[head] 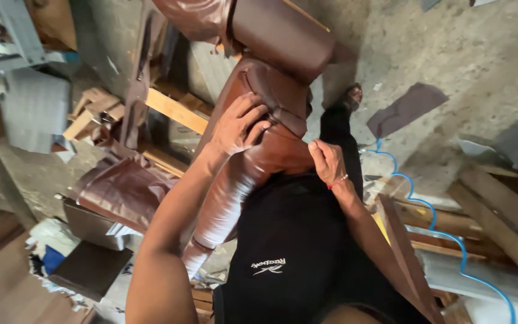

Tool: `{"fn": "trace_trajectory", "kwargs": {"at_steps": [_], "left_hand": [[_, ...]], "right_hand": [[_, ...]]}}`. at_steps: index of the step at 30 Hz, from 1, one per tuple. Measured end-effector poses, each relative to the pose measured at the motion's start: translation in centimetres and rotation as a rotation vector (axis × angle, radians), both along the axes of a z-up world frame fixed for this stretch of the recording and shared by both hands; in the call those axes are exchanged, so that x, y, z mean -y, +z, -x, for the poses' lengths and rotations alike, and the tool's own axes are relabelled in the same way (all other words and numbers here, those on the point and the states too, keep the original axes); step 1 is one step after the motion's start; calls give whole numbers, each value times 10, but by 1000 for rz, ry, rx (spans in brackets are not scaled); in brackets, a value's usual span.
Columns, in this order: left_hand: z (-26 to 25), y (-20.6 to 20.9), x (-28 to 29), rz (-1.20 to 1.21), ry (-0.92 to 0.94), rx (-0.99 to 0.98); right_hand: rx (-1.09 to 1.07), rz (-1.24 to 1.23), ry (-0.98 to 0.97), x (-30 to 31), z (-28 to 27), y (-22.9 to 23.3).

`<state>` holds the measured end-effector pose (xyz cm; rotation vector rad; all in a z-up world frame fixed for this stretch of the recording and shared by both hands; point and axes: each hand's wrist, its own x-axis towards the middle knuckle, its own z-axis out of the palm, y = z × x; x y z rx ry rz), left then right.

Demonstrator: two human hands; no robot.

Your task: The person attaches leather covers to furniture components by smoothing the material over the frame, securing it with a pneumatic stapler, and pulling the fabric tight to ensure a smooth finish.

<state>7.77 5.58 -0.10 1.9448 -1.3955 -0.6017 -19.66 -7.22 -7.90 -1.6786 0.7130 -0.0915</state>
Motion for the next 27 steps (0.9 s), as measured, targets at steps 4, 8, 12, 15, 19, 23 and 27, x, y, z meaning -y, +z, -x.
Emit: {"fn": "trace_trajectory", "kwargs": {"at_steps": [4, 8, 12, 15, 19, 23, 27], "left_hand": [[8, -7, -8, 37, -43, 34], [10, -1, -6, 107, -120, 117], [17, 4, 0, 40, -83, 74], [20, 6, 0, -14, -108, 61], [12, 4, 6, -313, -284, 32], [15, 6, 7, 65, -199, 224], [23, 16, 4, 38, -197, 230]], "right_hand": [[-24, 58, 58, 4, -2, 6], [18, 143, 99, 6, -1, -1], [12, 214, 101, 7, 5, -1], [-35, 254, 145, 8, 3, 3], [46, 227, 162, 18, -17, 7], [129, 273, 144, 25, -26, 29], [84, 190, 14, 16, -41, 64]]}}
